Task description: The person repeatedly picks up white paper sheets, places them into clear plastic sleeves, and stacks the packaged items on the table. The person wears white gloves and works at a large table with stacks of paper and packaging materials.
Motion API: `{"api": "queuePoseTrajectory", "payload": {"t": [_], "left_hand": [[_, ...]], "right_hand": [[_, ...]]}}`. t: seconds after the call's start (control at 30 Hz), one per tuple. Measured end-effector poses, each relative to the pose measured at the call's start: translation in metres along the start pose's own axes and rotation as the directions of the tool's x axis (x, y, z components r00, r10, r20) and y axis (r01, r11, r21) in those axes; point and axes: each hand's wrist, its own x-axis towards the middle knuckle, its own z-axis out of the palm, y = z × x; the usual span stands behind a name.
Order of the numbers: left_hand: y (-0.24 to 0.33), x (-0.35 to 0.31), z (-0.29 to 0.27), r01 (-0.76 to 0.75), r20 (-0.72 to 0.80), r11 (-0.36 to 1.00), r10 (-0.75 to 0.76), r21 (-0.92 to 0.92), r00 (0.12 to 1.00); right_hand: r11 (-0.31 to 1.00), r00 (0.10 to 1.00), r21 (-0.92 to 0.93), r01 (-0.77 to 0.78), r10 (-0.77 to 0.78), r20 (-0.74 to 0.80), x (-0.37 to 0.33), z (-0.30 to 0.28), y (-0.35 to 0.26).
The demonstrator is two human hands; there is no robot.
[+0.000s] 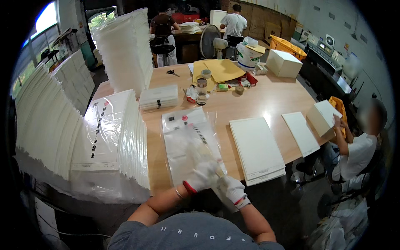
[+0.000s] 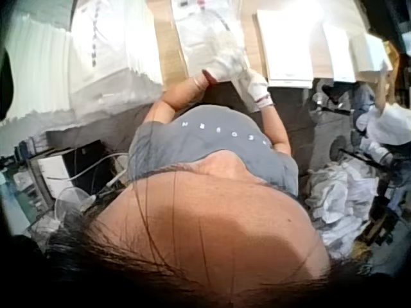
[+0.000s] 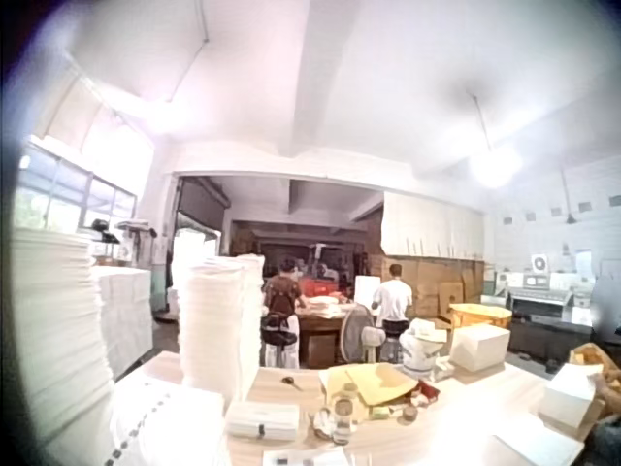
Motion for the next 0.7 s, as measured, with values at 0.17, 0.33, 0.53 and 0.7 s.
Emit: {"api": "queuePoseTrajectory", "payload": {"t": [0.17,0.33,0.53,0.7], "left_hand": [[-0.036,0.001,0.034,0.352,0.349,0.931,-0.3,-0.096,0.888],[-0.077,-0.047,0.071,0.215,0.076,0.95,-0.203,-0.227,0.976],[-0.126,-0.087,0.045,0.24,0.058,0.93,-0.266,0.279,0.962],[-0.166,-0.124,0.049,0.752,0.144,0.471,-0.796,-0.462,0.587]], "right_hand": [[0.921,0.922,-0.046,-0.387,0.387,-0.017,0.051,0.025,0.004],[0.937,0.896,0.041,-0.346,0.343,-0.283,0.091,0.066,0.033],[0.905,0.9,-0.04,-0.424,0.425,0.1,0.124,0.136,0.111],[0.883,0.837,-0.269,-0.385,0.457,0.302,0.128,0.069,0.053]]}}
